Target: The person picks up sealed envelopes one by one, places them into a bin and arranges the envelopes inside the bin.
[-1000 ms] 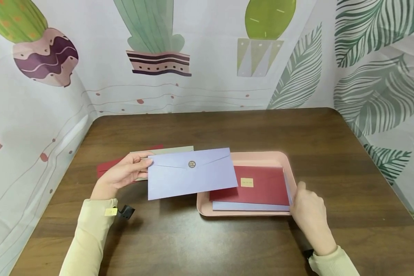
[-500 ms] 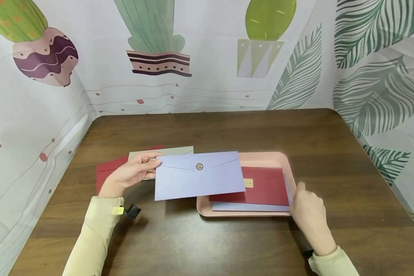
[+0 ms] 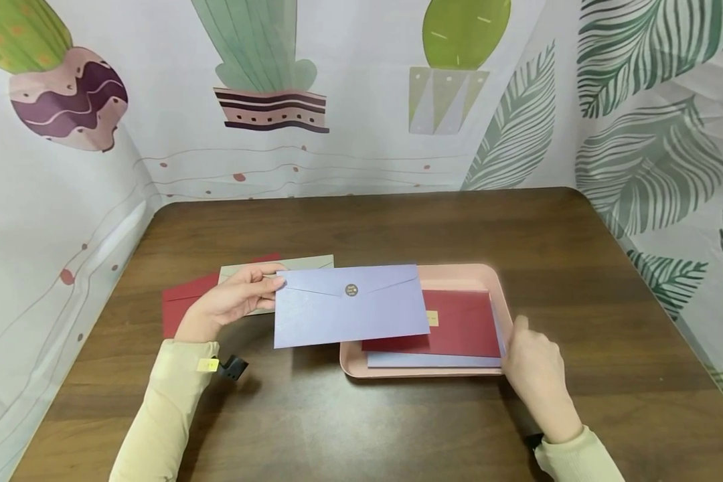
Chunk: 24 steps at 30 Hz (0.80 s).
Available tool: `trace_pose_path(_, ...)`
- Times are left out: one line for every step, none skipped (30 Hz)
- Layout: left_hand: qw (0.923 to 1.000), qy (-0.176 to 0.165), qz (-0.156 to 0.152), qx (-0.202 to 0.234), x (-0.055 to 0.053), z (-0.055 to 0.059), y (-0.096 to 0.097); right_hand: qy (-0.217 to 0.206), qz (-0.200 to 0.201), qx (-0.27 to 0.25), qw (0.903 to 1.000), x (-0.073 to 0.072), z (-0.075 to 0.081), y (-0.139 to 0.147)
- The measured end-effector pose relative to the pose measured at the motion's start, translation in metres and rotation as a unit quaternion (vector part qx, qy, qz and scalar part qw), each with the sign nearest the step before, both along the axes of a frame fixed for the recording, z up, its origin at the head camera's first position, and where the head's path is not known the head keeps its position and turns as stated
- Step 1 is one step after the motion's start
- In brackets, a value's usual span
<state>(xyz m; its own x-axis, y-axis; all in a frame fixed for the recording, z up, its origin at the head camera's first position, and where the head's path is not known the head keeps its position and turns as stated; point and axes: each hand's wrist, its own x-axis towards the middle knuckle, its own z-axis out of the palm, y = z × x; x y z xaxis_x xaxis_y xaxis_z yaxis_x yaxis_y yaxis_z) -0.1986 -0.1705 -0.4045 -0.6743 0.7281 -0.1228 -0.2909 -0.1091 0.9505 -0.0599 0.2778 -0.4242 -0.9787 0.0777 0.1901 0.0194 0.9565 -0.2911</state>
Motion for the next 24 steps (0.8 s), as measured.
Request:
trace_pose_path(1.0000,-0.002,0.000,0.000,0.000,0.000,0.001,0.000,0.000,0.000,1.0000,0.000,0.000,0.000)
trace_pose_path(1.0000,-0.003,0.001,0.000,0.000,0.000,0.001,0.001,0.001,0.000,1.0000,0.000,0.000,0.000)
trace_pose_path(1.0000,-0.005,0.001,-0.001,0.000,0.001,0.002,0.002,0.001,0.000,1.0000,0.000,0.000,0.000)
trace_pose_path(1.0000,-0.006,0.003,-0.002,0.000,0.001,0.003,0.004,0.001,0.000,1.0000,0.000,0.000,0.000)
trace_pose_path(1.0000,-0.007,0.005,-0.003,-0.001,0.000,0.003,0.004,0.001,0.000,1.0000,0.000,0.000,0.000)
trace_pose_path(0.9999,-0.008,0.006,-0.004,-0.001,0.000,0.004,0.002,0.001,0.000,1.0000,0.000,0.000,0.000)
trace_pose_path(0.9999,-0.008,0.007,-0.005,-0.001,-0.001,0.005,0.003,0.001,0.000,1.0000,0.000,0.000,0.000)
trace_pose_path(0.9999,-0.009,0.008,-0.006,-0.001,-0.001,0.005,0.002,0.001,0.001,1.0000,-0.001,0.000,0.000)
trace_pose_path(0.9999,-0.010,0.009,-0.008,0.000,-0.001,0.006,0.001,0.000,0.001,1.0000,-0.001,0.000,0.000)
trace_pose_path(0.9999,-0.011,0.009,-0.009,0.000,-0.001,0.007,0.001,0.000,0.001,1.0000,-0.001,0.000,0.000)
trace_pose_path(0.9998,-0.012,0.010,-0.010,0.000,-0.001,0.008,0.000,0.000,0.001,1.0000,-0.001,0.000,0.000)
trace_pose_path(0.9998,-0.012,0.011,-0.012,0.000,-0.001,0.010,-0.001,0.000,0.000,1.0000,-0.001,0.001,0.000)
trace_pose_path(0.9997,-0.014,0.012,-0.014,0.000,-0.001,0.011,-0.001,0.000,0.000,1.0000,-0.001,0.000,0.000)
trace_pose_path(0.9997,-0.015,0.014,-0.016,0.000,-0.001,0.012,-0.002,0.000,-0.001,1.0000,-0.001,0.000,0.000)
trace_pose_path(0.9996,-0.017,0.015,-0.018,0.000,-0.001,0.013,-0.001,0.000,-0.002,1.0000,-0.001,0.000,0.000)
trace_pose_path(0.9995,-0.018,0.017,-0.019,0.000,-0.002,0.014,0.000,0.000,-0.002,1.0000,0.000,0.000,0.000)
trace_pose_path(0.9994,-0.020,0.019,-0.022,0.000,-0.002,0.015,0.001,0.000,-0.002,1.0000,0.000,0.000,0.000)
trace_pose_path(0.9993,-0.021,0.021,-0.023,0.000,-0.003,0.016,0.002,0.000,-0.002,1.0000,0.000,0.000,0.000)
trace_pose_path(0.9992,-0.022,0.023,-0.025,0.000,-0.004,0.017,0.005,0.000,-0.002,1.0000,0.000,0.000,0.000)
trace_pose_path(0.9992,-0.022,0.023,-0.025,-0.001,-0.004,0.018,0.007,0.000,-0.002,1.0000,0.001,0.000,0.000)
trace_pose_path(0.9991,-0.023,0.024,-0.026,-0.001,-0.005,0.019,0.010,0.000,-0.001,1.0000,0.001,0.000,-0.001)
trace_pose_path(0.9991,-0.024,0.024,-0.026,-0.001,-0.005,0.020,0.012,0.000,0.000,0.9999,0.001,0.000,-0.001)
trace_pose_path(0.9991,-0.023,0.024,-0.026,-0.001,-0.005,0.020,0.013,0.000,0.000,0.9999,0.001,0.000,-0.001)
trace_pose_path(0.9992,-0.022,0.023,-0.025,-0.001,-0.006,0.021,0.013,0.000,0.000,0.9999,0.001,0.000,-0.001)
